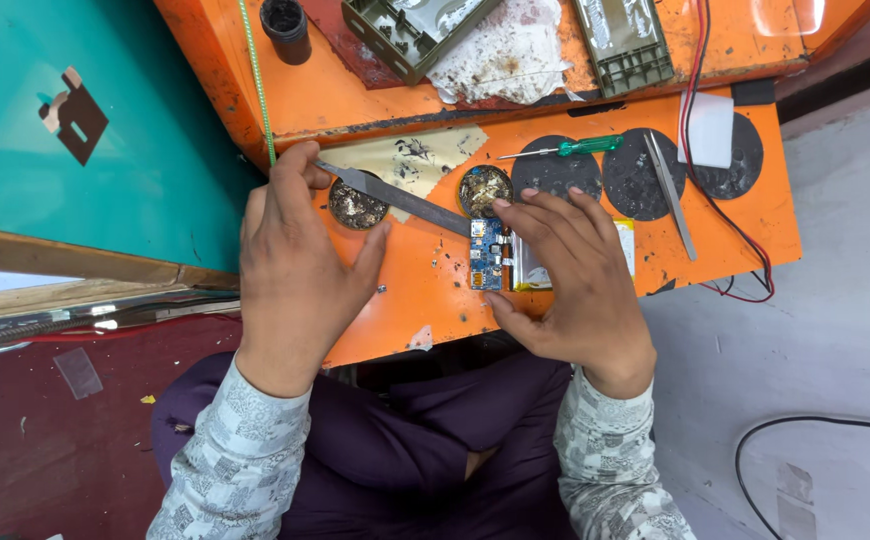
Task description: The person solders a small blue circuit board connected to a silver battery while sitting on the floor at a workbench using a soldering iron.
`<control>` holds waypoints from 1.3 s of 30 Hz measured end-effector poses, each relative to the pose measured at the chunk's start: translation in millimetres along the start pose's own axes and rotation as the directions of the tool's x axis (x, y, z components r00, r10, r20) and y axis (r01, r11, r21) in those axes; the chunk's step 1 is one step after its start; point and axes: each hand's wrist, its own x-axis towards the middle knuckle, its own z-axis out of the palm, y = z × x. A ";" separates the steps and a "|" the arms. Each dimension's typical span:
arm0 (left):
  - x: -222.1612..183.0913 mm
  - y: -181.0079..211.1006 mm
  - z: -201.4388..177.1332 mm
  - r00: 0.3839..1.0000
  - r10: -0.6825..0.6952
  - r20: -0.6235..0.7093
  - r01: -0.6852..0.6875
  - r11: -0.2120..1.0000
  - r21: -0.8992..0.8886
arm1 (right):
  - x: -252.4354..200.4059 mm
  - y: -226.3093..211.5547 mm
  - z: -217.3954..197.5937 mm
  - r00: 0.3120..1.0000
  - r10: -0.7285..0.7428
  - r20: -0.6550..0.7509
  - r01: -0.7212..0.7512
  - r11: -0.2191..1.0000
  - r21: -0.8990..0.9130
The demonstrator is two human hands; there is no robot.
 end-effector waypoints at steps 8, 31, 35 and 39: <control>6.3 -2.1 -6.4 0.999 0.037 0.009 -0.037 0.998 -0.042 | -2.6 2.7 7.9 0.998 0.018 -0.056 -0.018 1.000 -0.010; 6.7 14.0 -34.6 0.986 0.076 0.151 -0.046 0.980 -0.192 | -6.7 4.7 15.5 0.990 -0.029 -0.135 0.015 0.995 -0.103; 5.1 16.5 -37.3 0.974 0.127 0.188 -0.082 0.970 -0.230 | -3.4 1.5 6.6 0.988 -0.052 -0.147 0.049 0.999 -0.025; 5.9 14.7 -41.2 0.967 0.092 0.236 -0.028 0.966 -0.259 | 10.4 -12.3 -2.6 0.979 -0.124 -0.164 0.115 0.991 -0.063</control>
